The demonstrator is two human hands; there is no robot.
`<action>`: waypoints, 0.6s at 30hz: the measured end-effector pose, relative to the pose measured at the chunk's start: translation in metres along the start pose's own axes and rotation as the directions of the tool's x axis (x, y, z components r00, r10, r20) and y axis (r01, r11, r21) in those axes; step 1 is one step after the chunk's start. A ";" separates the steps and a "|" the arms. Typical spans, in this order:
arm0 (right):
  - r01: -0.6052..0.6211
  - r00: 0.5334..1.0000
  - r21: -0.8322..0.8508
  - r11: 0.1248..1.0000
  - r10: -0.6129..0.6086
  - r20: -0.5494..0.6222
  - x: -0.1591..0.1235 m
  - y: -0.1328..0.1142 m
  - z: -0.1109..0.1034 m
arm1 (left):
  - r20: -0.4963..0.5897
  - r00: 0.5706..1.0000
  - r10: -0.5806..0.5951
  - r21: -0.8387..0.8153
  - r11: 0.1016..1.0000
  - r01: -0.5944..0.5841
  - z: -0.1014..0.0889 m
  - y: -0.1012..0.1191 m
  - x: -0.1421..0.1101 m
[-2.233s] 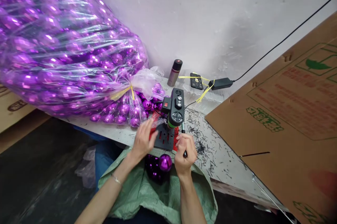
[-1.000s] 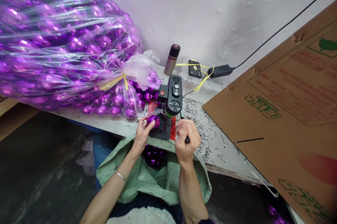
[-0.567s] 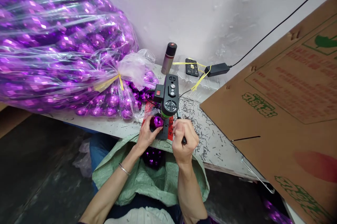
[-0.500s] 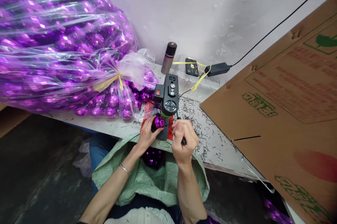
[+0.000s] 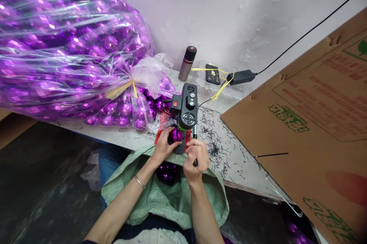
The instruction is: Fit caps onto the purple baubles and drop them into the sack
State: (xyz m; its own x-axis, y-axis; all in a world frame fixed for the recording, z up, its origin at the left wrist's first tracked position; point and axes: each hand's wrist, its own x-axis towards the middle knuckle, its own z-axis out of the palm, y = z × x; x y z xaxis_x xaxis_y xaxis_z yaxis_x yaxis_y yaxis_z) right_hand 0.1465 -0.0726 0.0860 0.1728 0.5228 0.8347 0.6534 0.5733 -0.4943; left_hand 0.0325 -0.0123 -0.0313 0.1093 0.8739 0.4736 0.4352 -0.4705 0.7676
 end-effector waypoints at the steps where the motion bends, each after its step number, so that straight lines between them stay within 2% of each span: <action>1: 0.006 1.000 0.000 1.000 -0.006 -0.005 -0.005 0.003 0.002 | 0.003 1.000 -0.003 -0.005 1.000 0.003 0.000 0.000 0.000; 9: 0.039 0.997 0.019 0.999 -0.038 -0.061 -0.023 0.019 0.012 | 0.035 0.996 -0.087 -0.014 0.996 0.088 -0.001 0.004 0.000; 18: 0.014 0.997 0.017 1.000 -0.013 -0.076 -0.031 0.023 0.016 | 0.012 0.998 -0.054 -0.008 0.999 0.054 0.001 0.002 -0.001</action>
State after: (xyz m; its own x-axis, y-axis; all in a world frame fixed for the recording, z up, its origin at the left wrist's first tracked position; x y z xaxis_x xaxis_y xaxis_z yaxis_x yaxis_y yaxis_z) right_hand 0.1444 -0.0657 0.0448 0.2196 0.4661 0.8570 0.6431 0.5914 -0.4865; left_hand 0.0338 -0.0141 -0.0307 0.0963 0.8993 0.4265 0.4333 -0.4237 0.7955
